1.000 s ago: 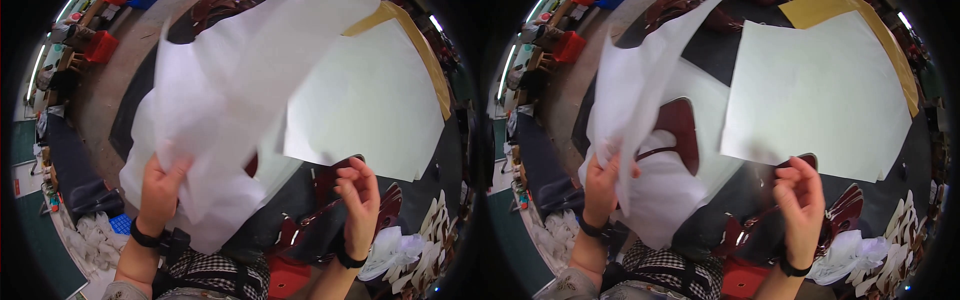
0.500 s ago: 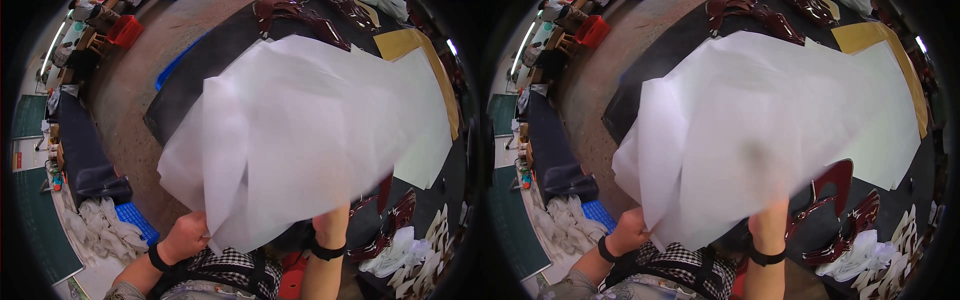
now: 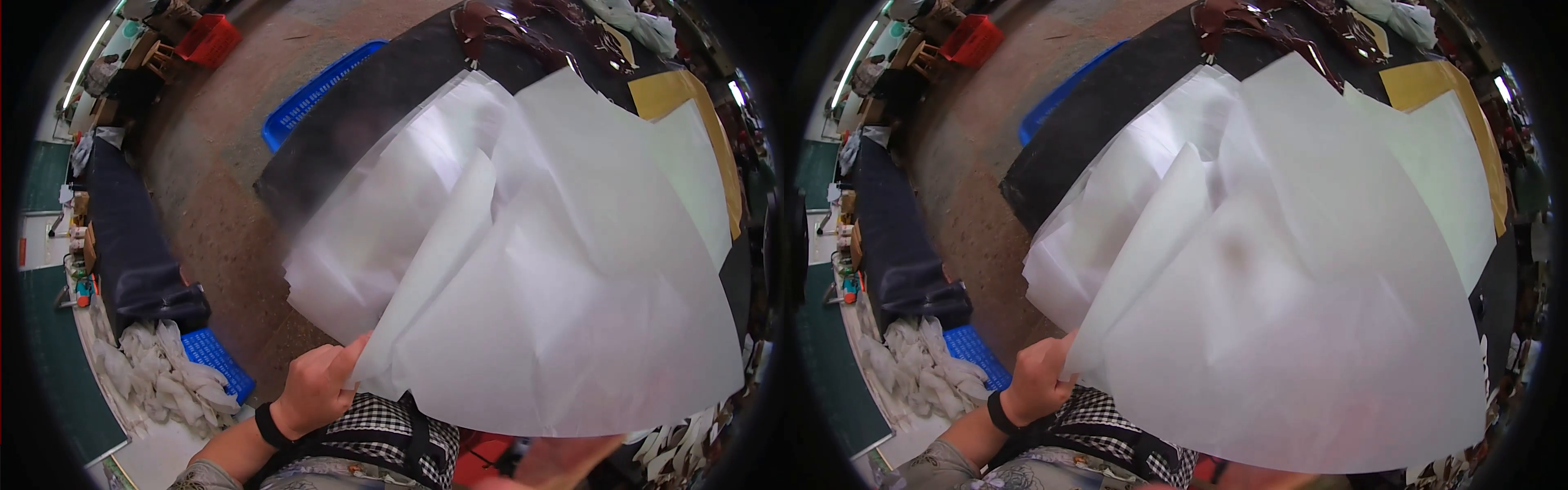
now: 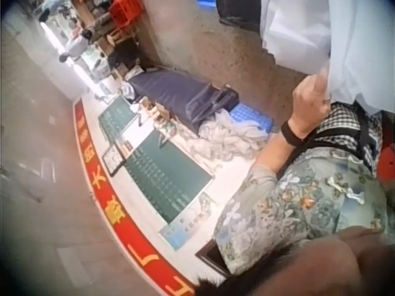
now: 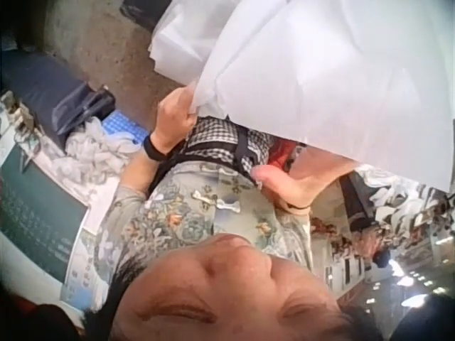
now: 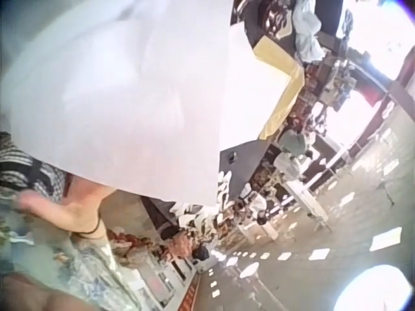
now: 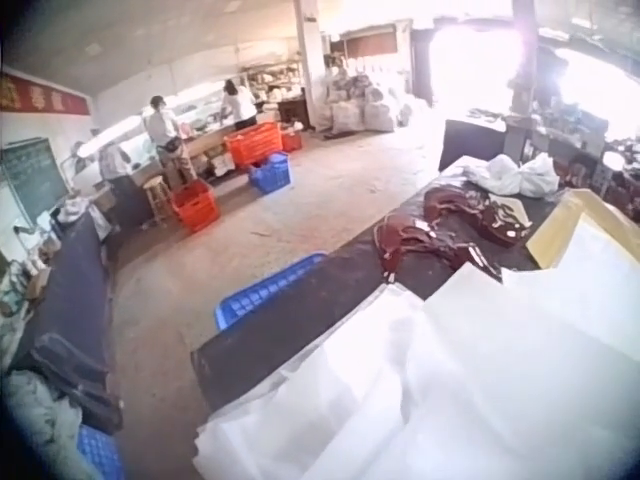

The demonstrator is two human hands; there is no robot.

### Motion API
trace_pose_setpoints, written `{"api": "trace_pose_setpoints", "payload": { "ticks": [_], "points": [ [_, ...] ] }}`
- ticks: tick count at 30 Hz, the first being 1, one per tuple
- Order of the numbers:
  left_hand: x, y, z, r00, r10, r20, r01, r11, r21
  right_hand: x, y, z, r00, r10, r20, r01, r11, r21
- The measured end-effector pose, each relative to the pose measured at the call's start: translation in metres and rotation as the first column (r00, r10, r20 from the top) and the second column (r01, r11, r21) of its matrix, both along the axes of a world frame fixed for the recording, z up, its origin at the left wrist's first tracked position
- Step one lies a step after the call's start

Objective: Wrapping burgundy shoe upper components in white protective foam sheets and securing them.

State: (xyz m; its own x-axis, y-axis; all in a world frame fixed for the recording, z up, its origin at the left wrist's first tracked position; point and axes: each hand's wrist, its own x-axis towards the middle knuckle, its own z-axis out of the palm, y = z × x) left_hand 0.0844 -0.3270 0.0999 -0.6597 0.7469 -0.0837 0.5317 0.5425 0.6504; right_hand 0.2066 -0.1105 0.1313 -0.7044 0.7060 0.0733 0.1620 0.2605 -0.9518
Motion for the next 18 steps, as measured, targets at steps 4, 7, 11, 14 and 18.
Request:
{"api": "trace_pose_setpoints", "payload": {
  "ticks": [4, 7, 11, 14, 18],
  "points": [
    [-0.003, -0.004, 0.004, 0.995, -0.085, -0.058, 0.088, 0.995, 0.05, -0.009, 0.001, 0.003, 0.99, 0.003, 0.144, -0.038, 0.969, 0.242],
    [-0.016, -0.012, 0.003, 0.976, 0.01, -0.215, 0.024, 0.988, 0.154, -0.056, 0.027, 0.004, 0.931, 0.104, -0.351, -0.204, 0.944, -0.26],
    [-0.04, -0.015, 0.014, 0.976, 0.089, -0.199, -0.066, 0.991, 0.119, -0.09, 0.047, 0.012, 0.768, 0.254, -0.588, -0.523, 0.778, -0.348],
    [-0.042, 0.022, 0.034, 0.976, -0.147, -0.162, 0.152, 0.988, 0.02, -0.095, 0.025, 0.018, 0.886, 0.295, -0.358, -0.343, 0.936, -0.078],
    [-0.027, 0.037, 0.015, 0.955, -0.237, -0.181, 0.241, 0.971, 0.002, -0.106, 0.007, -0.004, 0.991, 0.117, -0.069, -0.097, 0.965, 0.243]
  ]
}}
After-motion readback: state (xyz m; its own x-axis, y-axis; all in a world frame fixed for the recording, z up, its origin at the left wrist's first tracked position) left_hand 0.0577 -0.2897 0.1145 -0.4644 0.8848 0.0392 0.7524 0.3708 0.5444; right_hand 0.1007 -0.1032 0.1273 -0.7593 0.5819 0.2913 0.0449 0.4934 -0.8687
